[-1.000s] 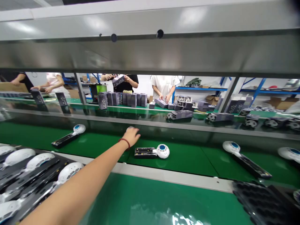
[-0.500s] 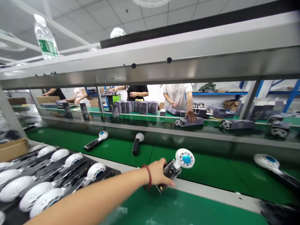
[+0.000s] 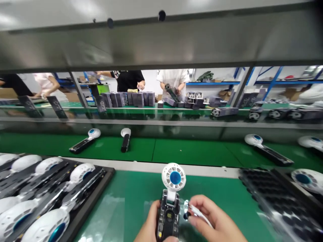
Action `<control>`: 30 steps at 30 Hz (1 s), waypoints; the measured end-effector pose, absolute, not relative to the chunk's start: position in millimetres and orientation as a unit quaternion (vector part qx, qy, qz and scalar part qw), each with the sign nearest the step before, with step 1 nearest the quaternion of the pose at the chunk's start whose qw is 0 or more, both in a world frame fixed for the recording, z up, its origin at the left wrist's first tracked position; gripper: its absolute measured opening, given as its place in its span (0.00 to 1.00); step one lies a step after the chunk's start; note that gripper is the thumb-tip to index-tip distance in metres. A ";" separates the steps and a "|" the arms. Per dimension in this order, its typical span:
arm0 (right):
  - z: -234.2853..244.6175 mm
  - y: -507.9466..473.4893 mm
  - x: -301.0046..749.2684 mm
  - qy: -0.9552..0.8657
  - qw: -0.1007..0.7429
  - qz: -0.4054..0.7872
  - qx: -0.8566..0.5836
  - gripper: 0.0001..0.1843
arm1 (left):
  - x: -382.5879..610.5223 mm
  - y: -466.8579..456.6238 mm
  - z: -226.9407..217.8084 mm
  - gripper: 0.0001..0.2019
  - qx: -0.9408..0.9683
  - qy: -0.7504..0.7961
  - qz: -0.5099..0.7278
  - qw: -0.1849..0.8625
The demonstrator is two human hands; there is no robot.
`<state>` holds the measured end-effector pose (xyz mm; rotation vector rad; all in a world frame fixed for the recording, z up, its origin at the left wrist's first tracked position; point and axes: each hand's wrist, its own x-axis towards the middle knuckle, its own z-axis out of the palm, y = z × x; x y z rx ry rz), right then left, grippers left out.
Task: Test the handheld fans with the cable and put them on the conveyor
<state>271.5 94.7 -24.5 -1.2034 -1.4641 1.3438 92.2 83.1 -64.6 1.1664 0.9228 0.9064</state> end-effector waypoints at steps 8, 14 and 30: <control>-10.5 91.4 253.3 -0.683 0.323 0.419 -0.503 0.06 | 97.4 73.8 -56.5 0.27 0.501 0.462 0.384 0.623; -6.5 86.9 244.6 -0.736 0.276 0.340 -0.517 0.11 | 107.2 71.8 -34.7 0.27 0.454 0.493 0.332 0.663; -18.3 84.3 244.5 -0.766 0.285 0.292 -0.497 0.13 | 106.9 69.2 -36.9 0.27 0.493 0.524 0.340 0.606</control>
